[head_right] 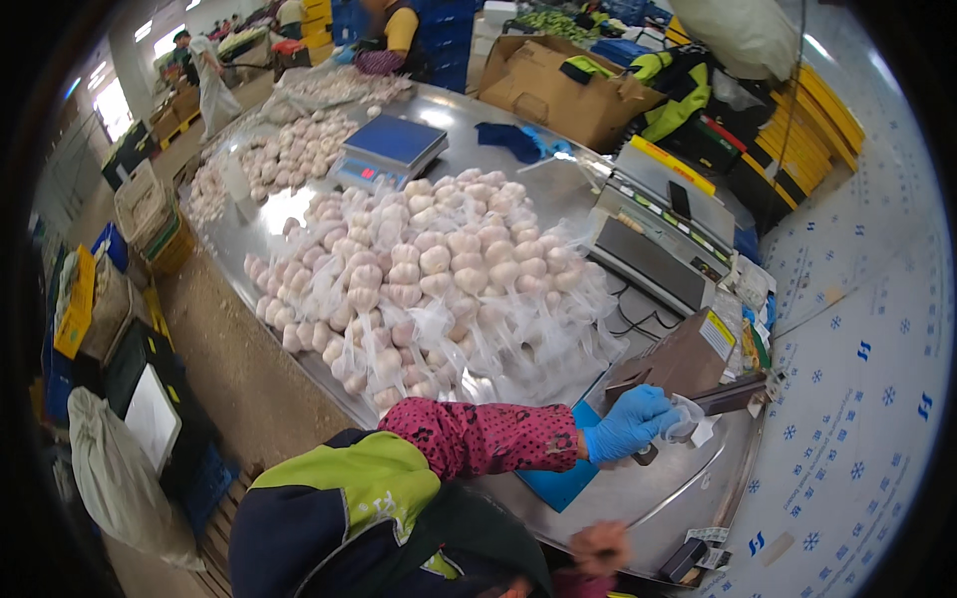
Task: The person packages garlic bulbs into mesh bags using a manual sealing machine. They place a bulb into a bag, position it under the sealer, and operate the lever to seal and cut the mesh.
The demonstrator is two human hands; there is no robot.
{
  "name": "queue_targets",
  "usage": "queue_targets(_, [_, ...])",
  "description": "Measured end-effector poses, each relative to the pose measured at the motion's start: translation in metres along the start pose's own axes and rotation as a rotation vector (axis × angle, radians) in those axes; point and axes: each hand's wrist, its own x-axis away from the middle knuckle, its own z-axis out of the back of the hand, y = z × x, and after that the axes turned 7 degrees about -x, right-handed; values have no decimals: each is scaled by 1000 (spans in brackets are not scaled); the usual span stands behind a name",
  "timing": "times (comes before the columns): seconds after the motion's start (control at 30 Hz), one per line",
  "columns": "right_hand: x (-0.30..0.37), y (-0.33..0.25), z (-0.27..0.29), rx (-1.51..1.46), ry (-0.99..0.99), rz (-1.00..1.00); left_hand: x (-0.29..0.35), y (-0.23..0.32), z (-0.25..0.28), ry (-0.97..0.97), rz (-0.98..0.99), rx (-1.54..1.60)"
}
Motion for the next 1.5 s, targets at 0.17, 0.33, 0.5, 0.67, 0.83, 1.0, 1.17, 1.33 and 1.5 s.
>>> queue_targets(0.17, [-10,42,-4,222,83,244,-5,5,1,8,-97,-131])
queue_targets(0.33, [-51,-11,-104,152,162,483,0,17,1,-86,-318,-298])
queue_targets(0.5, [-69,-24,-81,725,516,503,9,52,-24,-292,-390,-646])
queue_targets(0.67, [-26,-40,16,1472,588,834,42,45,-45,-461,-588,-405])
queue_targets(0.83, [72,-61,-21,918,1071,849,56,66,96,-300,-368,-491])
queue_targets(1.0, [148,-13,-62,1222,1544,1162,112,47,301,16,121,-1430])
queue_targets(1.17, [171,1,-14,1223,1522,1073,157,17,415,-180,178,-1823])
queue_targets(1.33, [58,16,-55,1048,1345,948,138,18,438,-239,96,-1572])
queue_targets(1.5, [-7,32,-76,1098,1149,902,101,16,441,230,283,-595])
